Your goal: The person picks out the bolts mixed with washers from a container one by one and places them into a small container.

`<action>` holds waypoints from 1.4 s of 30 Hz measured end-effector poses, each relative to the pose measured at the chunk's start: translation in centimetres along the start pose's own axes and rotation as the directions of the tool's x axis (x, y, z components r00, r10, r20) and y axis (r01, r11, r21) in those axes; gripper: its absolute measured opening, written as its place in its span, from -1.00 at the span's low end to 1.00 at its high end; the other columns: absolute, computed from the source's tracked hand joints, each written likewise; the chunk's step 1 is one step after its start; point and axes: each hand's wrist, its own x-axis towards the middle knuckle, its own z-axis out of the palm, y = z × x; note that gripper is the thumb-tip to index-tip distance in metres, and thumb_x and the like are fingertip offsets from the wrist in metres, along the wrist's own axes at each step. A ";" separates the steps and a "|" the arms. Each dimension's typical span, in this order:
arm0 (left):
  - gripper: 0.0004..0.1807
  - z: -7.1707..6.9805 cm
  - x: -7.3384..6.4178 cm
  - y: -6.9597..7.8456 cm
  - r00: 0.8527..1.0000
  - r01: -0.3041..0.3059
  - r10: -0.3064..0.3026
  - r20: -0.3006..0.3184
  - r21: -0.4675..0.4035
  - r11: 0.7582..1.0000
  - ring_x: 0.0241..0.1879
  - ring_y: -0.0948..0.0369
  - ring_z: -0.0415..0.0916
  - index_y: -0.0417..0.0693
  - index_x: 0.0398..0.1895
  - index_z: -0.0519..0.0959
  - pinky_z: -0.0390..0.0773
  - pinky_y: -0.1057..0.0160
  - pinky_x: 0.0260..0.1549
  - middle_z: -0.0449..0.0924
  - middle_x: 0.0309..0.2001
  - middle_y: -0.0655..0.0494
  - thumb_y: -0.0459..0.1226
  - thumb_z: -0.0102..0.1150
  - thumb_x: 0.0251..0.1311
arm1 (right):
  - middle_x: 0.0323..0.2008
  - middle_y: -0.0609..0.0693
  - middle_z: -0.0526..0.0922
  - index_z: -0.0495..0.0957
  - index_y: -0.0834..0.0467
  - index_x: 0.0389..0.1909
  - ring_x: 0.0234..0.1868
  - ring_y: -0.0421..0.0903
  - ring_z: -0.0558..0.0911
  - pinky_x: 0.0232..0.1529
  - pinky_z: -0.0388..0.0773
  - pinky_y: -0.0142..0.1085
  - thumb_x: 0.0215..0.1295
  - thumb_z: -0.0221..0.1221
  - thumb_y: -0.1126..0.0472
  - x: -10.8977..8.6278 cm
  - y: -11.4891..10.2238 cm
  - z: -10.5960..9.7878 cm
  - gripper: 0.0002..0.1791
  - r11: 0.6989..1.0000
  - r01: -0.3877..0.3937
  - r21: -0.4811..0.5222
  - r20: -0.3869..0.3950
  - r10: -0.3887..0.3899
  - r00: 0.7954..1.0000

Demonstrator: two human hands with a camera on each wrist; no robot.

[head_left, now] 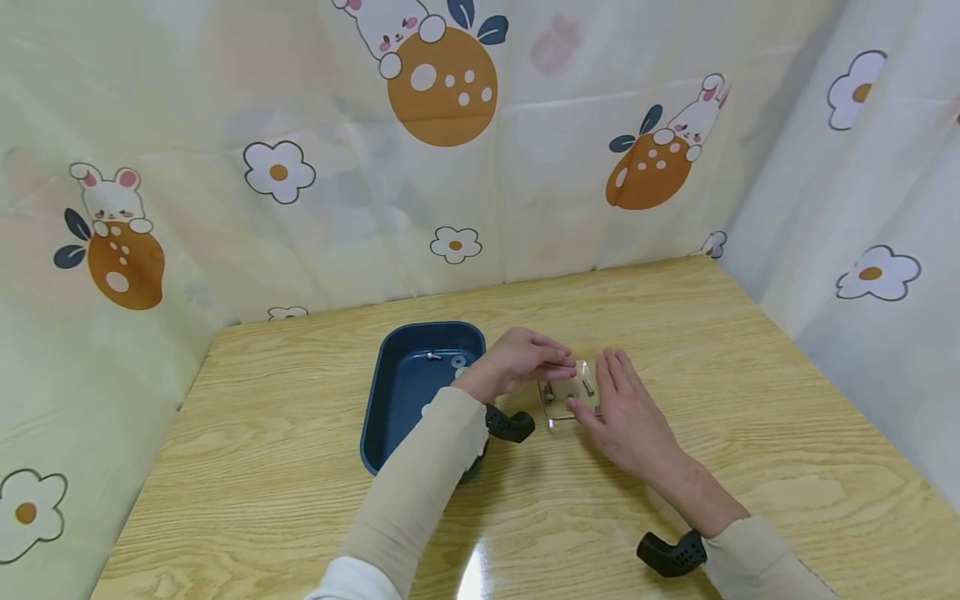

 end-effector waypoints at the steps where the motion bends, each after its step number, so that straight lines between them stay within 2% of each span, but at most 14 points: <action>1: -0.70 -0.3 -0.2 0.0 1.000 -0.008 0.008 0.003 -0.009 1.000 0.00 0.02 0.70 -0.38 0.12 0.56 0.60 0.09 0.17 0.66 0.04 -0.27 -0.40 0.04 0.42 | 0.51 0.48 -0.08 -0.07 0.52 0.47 0.55 0.36 -0.10 0.53 -0.02 0.23 0.50 -0.01 -0.16 0.1 -0.2 0.0 -0.07 1.000 0.008 0.001 -0.003 -0.008 1.000; 6: -0.69 -1.8 -0.9 0.3 1.000 -0.029 0.029 0.003 -0.055 0.998 0.04 0.02 0.68 -0.34 0.14 0.55 0.55 0.05 0.24 0.61 0.11 -0.30 -0.39 0.04 0.42 | 0.51 0.46 -0.08 -0.07 0.52 0.47 0.56 0.35 -0.10 0.53 -0.02 0.22 0.50 0.00 -0.14 0.4 -1.3 -0.2 -0.08 1.000 0.027 0.004 0.002 -0.027 1.000; 7: -0.69 -2.1 -0.9 0.3 1.000 -0.031 0.031 -0.003 -0.066 0.997 0.04 0.02 0.68 -0.34 0.14 0.55 0.58 0.08 0.20 0.60 0.12 -0.31 -0.39 0.04 0.42 | 0.51 0.46 -0.07 -0.06 0.51 0.47 0.56 0.34 -0.10 0.53 -0.02 0.22 0.50 0.00 -0.14 0.4 -1.6 -0.2 -0.09 1.000 0.031 0.003 0.004 -0.031 1.000; 14: -0.68 -4.6 -2.0 0.5 0.998 -0.053 0.049 -0.039 -0.083 0.995 0.01 0.05 0.70 -0.31 0.17 0.55 0.51 0.01 0.28 0.65 0.08 -0.24 -0.37 0.06 0.42 | 0.52 0.42 -0.07 -0.07 0.49 0.48 0.57 0.32 -0.11 0.54 -0.02 0.20 0.49 -0.01 -0.17 0.9 -3.0 0.0 -0.07 0.999 0.048 0.016 0.022 -0.048 0.999; 19: -0.64 -6.5 -2.7 0.3 0.996 -0.068 0.063 -0.056 -0.094 0.993 0.08 0.05 0.66 -0.32 0.22 0.51 0.54 0.07 0.25 0.59 0.16 -0.27 -0.37 0.04 0.43 | 0.53 0.39 -0.05 -0.05 0.47 0.48 0.57 0.30 -0.10 0.54 -0.01 0.19 0.47 0.01 -0.17 1.2 -4.2 0.2 -0.06 0.998 0.066 0.009 0.030 -0.066 0.997; 27: -0.63 -9.1 -3.7 0.1 0.991 -0.073 0.061 -0.116 -0.101 0.992 0.10 0.07 0.65 -0.31 0.24 0.49 0.58 0.15 0.22 0.54 0.21 -0.28 -0.37 0.06 0.42 | 0.54 0.35 -0.06 -0.04 0.45 0.49 0.58 0.26 -0.09 0.56 0.00 0.14 0.46 0.02 -0.17 1.4 -5.8 0.9 -0.07 0.994 0.106 -0.016 0.043 -0.105 0.994; 30: -0.64 -9.7 -4.1 0.0 0.988 -0.072 0.055 -0.143 -0.115 0.991 0.11 0.05 0.64 -0.33 0.21 0.50 0.59 0.16 0.21 0.55 0.20 -0.28 -0.37 0.07 0.41 | 0.55 0.33 -0.07 -0.05 0.42 0.50 0.59 0.24 -0.10 0.56 0.01 0.13 0.45 0.03 -0.17 1.3 -6.4 1.1 -0.07 0.993 0.115 0.000 0.052 -0.115 0.992; 36: -0.64 -11.0 -4.6 -0.5 0.975 -0.069 0.050 -0.216 -0.081 0.994 0.07 0.05 0.66 -0.33 0.19 0.52 0.63 0.19 0.15 0.63 0.11 -0.23 -0.33 0.10 0.41 | 0.57 0.26 -0.09 -0.03 0.38 0.52 0.60 0.19 -0.12 0.56 0.03 0.10 0.45 0.02 -0.19 1.2 -7.6 1.6 -0.08 0.989 0.147 0.029 0.067 -0.149 0.987; 42: -0.63 -12.2 -4.9 -1.2 0.963 -0.064 0.044 -0.267 -0.064 0.996 0.08 0.03 0.66 -0.33 0.21 0.51 0.65 0.21 0.09 0.61 0.13 -0.26 -0.34 0.08 0.42 | 0.58 0.21 -0.08 -0.04 0.33 0.53 0.61 0.14 -0.12 0.56 0.07 0.08 0.43 0.03 -0.23 1.2 -8.5 2.1 -0.06 0.985 0.168 0.035 0.077 -0.170 0.982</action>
